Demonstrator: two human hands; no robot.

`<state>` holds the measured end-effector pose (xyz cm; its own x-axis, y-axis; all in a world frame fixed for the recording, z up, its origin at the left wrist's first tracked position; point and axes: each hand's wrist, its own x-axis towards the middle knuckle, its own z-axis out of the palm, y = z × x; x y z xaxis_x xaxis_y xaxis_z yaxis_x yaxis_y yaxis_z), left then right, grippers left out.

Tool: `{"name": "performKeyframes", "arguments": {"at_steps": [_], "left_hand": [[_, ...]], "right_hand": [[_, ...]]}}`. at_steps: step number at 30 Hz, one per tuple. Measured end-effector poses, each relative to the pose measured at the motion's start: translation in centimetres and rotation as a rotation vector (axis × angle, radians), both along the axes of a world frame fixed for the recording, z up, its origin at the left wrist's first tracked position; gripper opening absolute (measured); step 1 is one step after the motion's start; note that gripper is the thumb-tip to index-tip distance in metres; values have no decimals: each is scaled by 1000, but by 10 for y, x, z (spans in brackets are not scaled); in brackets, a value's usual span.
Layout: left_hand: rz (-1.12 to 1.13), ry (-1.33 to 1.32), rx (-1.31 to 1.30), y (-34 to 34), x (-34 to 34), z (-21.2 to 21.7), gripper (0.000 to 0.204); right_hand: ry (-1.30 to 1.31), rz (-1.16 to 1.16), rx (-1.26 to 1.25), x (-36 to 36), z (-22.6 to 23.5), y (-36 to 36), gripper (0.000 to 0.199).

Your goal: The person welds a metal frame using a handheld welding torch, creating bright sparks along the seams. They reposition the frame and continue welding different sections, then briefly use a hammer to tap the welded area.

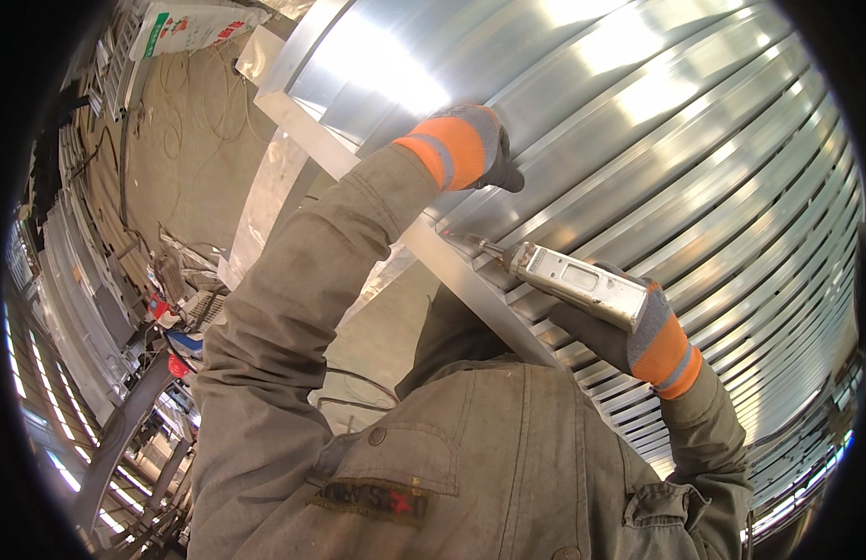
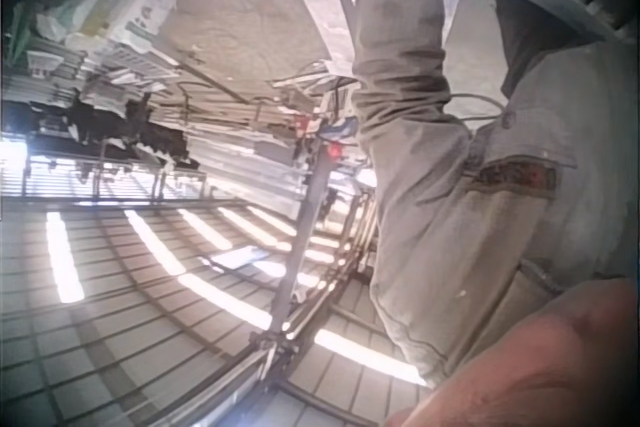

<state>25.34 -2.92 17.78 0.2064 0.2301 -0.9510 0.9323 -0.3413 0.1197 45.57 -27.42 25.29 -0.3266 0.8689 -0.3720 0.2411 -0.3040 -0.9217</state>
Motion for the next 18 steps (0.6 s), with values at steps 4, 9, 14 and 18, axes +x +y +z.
{"name": "performKeyframes", "arguments": {"at_steps": [4,9,14,18], "left_hand": [[42,-38,23,-3,-1,-1,47],[-45,-40,-19,-2,-2,-4,60],[-79,-9,-51,0,3,4,58],[-86,-61,-14,-2,2,7,50]], "right_hand": [[9,-19,62,-2,-4,0,35],[18,-10,5,3,1,2,34],[34,-29,-58,3,7,3,35],[38,-22,-21,4,6,1,35]]}}
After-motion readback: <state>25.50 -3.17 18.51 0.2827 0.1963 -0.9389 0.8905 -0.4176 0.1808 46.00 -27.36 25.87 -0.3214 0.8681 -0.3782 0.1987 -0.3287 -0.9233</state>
